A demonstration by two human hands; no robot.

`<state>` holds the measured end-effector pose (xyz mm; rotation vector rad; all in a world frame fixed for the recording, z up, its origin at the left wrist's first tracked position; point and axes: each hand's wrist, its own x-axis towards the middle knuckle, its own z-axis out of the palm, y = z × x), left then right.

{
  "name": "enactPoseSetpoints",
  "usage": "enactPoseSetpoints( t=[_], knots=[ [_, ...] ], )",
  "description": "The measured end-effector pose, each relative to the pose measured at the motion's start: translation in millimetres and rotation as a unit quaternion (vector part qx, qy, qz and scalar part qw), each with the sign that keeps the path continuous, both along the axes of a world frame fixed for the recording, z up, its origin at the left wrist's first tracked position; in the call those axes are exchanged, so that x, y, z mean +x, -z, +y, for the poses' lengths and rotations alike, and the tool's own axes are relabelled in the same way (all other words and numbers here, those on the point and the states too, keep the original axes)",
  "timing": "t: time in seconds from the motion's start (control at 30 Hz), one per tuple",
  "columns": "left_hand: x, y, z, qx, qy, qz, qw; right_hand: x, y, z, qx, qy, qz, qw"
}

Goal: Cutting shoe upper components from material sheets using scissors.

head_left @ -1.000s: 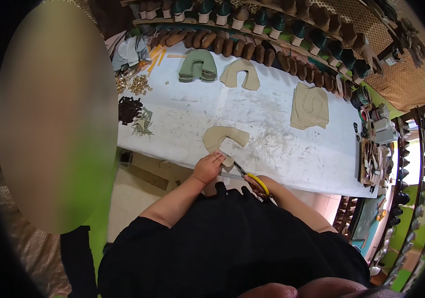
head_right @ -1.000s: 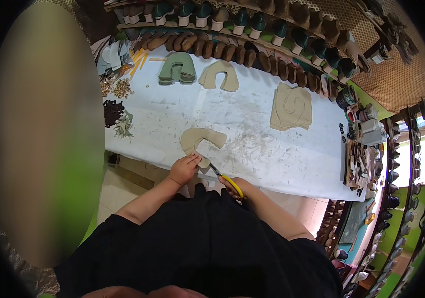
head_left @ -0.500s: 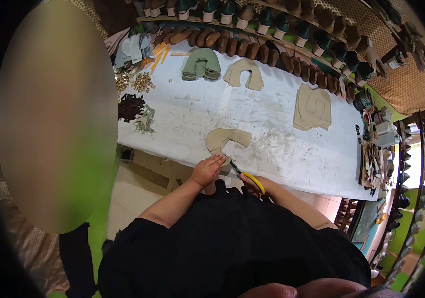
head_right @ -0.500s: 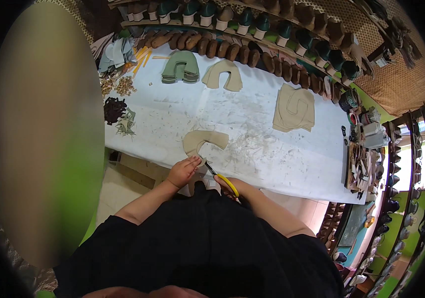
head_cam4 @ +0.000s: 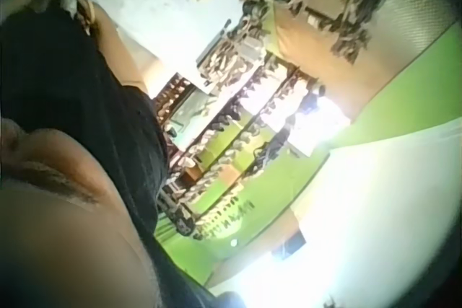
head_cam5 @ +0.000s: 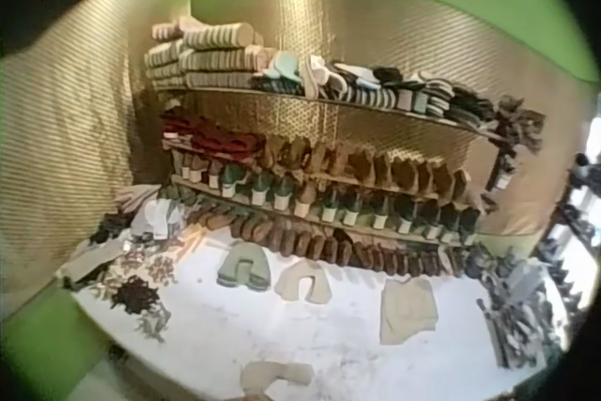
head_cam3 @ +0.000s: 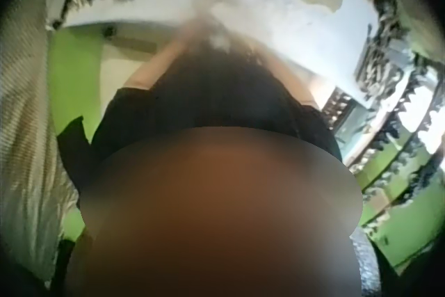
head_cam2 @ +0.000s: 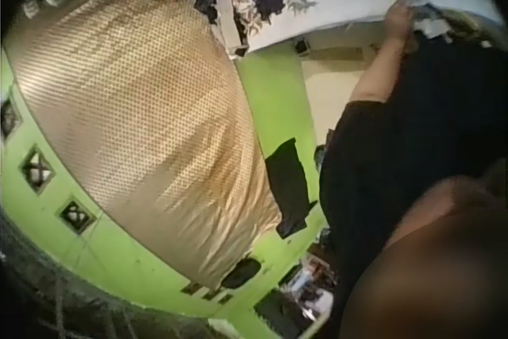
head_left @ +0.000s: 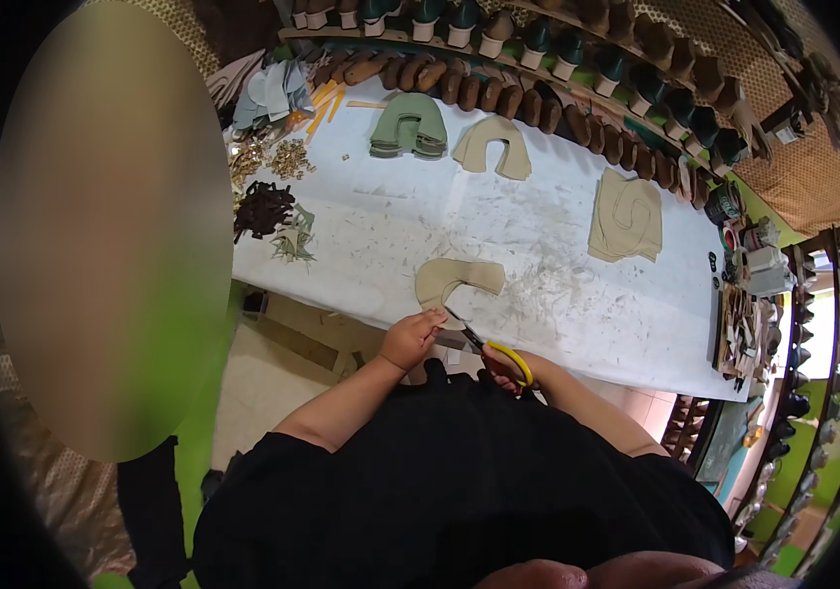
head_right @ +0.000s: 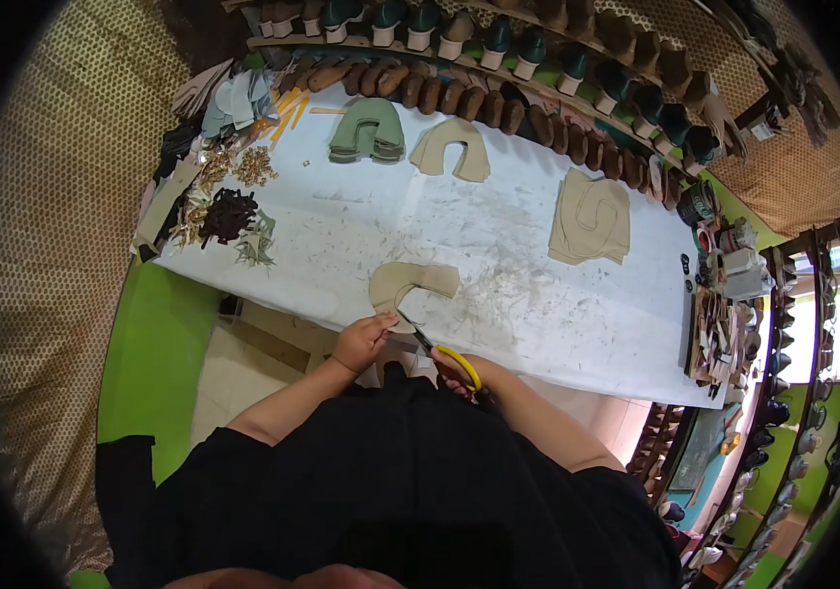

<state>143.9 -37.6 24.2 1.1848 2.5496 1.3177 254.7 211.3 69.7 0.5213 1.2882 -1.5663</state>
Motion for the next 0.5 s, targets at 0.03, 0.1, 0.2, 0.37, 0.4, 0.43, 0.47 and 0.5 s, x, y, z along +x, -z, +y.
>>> enactPoseSetpoints(
  t=[0.03, 0.1, 0.2, 0.37, 0.4, 0.43, 0.47, 0.5],
  knots=[
    [0, 0, -1, -0.002, 0.011, 0.009, 1.000, -1, -1, -1, 0.000, 0.001, -0.007, 1.000],
    [0, -2, -2, 0.002, 0.021, 0.006, 1.000, -3, 0, -7, 0.006, 0.007, 0.007, 1.000],
    [0, -3, -3, 0.005, 0.043, 0.011, 0.999, -6, 12, -11, 0.023, 0.004, 0.015, 1.000],
    [1, -7, -6, 0.000, 0.076, 0.043, 0.996, -7, 17, -18, 0.057, -0.008, 0.067, 0.996],
    [2, -7, -6, -0.002, 0.085, 0.043, 0.995, -7, 15, -20, 0.078, -0.015, 0.081, 0.994],
    [3, -7, -6, -0.005, 0.093, 0.044, 0.995, -8, 14, -21, 0.098, -0.023, 0.094, 0.990],
    [3, -6, -7, -0.005, 0.093, 0.044, 0.995, -8, 14, -21, 0.098, -0.023, 0.094, 0.990],
    [4, -6, -7, -0.001, 0.092, 0.043, 0.995, -8, 15, -21, 0.114, -0.044, 0.114, 0.986]
  ],
)
